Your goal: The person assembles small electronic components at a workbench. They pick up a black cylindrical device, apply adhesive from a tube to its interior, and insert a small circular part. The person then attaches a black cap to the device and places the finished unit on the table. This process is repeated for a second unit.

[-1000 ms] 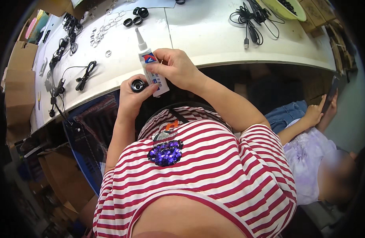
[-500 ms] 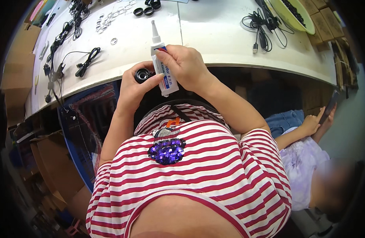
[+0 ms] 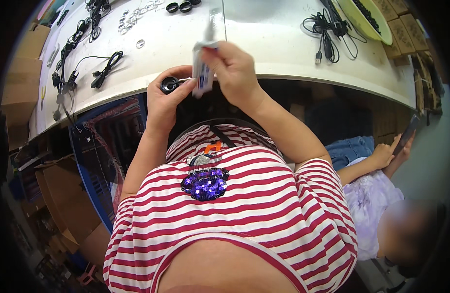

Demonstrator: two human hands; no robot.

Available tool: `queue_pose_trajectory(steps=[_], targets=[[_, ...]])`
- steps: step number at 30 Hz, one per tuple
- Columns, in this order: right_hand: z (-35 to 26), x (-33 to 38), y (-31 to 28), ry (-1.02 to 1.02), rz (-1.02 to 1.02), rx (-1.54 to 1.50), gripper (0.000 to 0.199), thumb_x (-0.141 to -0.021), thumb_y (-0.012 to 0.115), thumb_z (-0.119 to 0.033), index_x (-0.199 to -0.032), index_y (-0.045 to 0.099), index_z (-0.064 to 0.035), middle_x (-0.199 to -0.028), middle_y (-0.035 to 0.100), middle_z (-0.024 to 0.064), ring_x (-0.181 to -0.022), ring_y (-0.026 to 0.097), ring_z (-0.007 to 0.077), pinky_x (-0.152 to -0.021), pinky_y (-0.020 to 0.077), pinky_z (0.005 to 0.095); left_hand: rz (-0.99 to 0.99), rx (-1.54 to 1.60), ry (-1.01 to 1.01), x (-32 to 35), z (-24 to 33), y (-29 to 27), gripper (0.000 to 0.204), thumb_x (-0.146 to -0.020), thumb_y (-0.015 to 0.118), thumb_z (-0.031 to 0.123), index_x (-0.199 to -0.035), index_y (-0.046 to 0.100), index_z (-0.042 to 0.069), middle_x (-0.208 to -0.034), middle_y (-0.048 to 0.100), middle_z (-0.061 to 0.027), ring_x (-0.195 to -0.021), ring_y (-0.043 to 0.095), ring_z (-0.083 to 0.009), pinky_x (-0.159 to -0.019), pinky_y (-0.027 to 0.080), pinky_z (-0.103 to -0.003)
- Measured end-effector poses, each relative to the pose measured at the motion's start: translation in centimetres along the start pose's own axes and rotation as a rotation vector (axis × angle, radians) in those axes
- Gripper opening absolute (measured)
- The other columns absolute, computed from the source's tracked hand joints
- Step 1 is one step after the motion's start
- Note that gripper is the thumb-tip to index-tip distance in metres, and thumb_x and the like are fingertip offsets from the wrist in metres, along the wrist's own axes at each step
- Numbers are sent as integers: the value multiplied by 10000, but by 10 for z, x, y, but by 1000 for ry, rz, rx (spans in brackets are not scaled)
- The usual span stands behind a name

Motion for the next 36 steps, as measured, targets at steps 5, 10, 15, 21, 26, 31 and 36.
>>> queue_pose_trajectory(steps=[5,10,15,21,26,31,36], targets=[[-3,-22,-32,-180,235,-452,162,-924,487,-206,-898,571,-69,-664,499,-24,-554,402,56,-514,315,207,-14,30,-73,3,-10,-1,241,-740,660,35,-968,617,-32,-841,622,-66,-774,585,-104,-702,445,-201],[-6,-11,-14,266,-161,-142,235,-889,527,-212,-922,617,3,-720,559,-29,-643,498,61,-587,399,205,-37,46,-110,-2,0,-8,274,-736,671,53,-993,608,-20,-800,594,-29,-743,576,-85,-635,414,-175],[-6,18,15,222,-452,96,281,-902,492,-268,-841,587,-10,-694,568,106,-602,550,183,-558,435,292,-77,15,-102,-5,8,-9,295,-730,674,37,-1003,595,-44,-830,621,-60,-740,594,-95,-679,458,-187],[-8,17,16,28,-292,258,310,-895,487,-302,-772,560,-27,-645,537,131,-593,555,284,-536,436,342,-11,46,-127,0,6,-4,266,-726,684,28,-967,604,-51,-817,630,-65,-726,597,-100,-685,475,-204],[-8,18,16,13,-262,300,302,-883,506,-299,-745,549,-34,-628,532,122,-571,556,287,-507,431,348,-72,20,-214,-2,5,-6,213,-735,686,33,-925,622,-39,-786,627,-43,-694,583,-74,-638,468,-189],[-12,15,17,-76,-237,376,284,-869,535,-281,-717,539,-41,-612,534,106,-537,552,262,-474,425,334,-81,21,-201,0,2,-5,253,-714,697,30,-944,612,-35,-802,628,-45,-705,588,-84,-651,467,-195],[-13,18,18,-90,-249,357,268,-866,546,-260,-715,545,-39,-604,525,103,-528,542,246,-472,419,325,-98,70,-274,2,-3,-5,240,-704,698,21,-921,609,-32,-790,625,-40,-696,584,-78,-642,462,-188]])
Point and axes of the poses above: each hand's wrist, its own x-axis away from the middle knuckle, its own y-axis out of the palm, z = x × y, the point moved 5 cm from there along -x, towards the middle knuckle
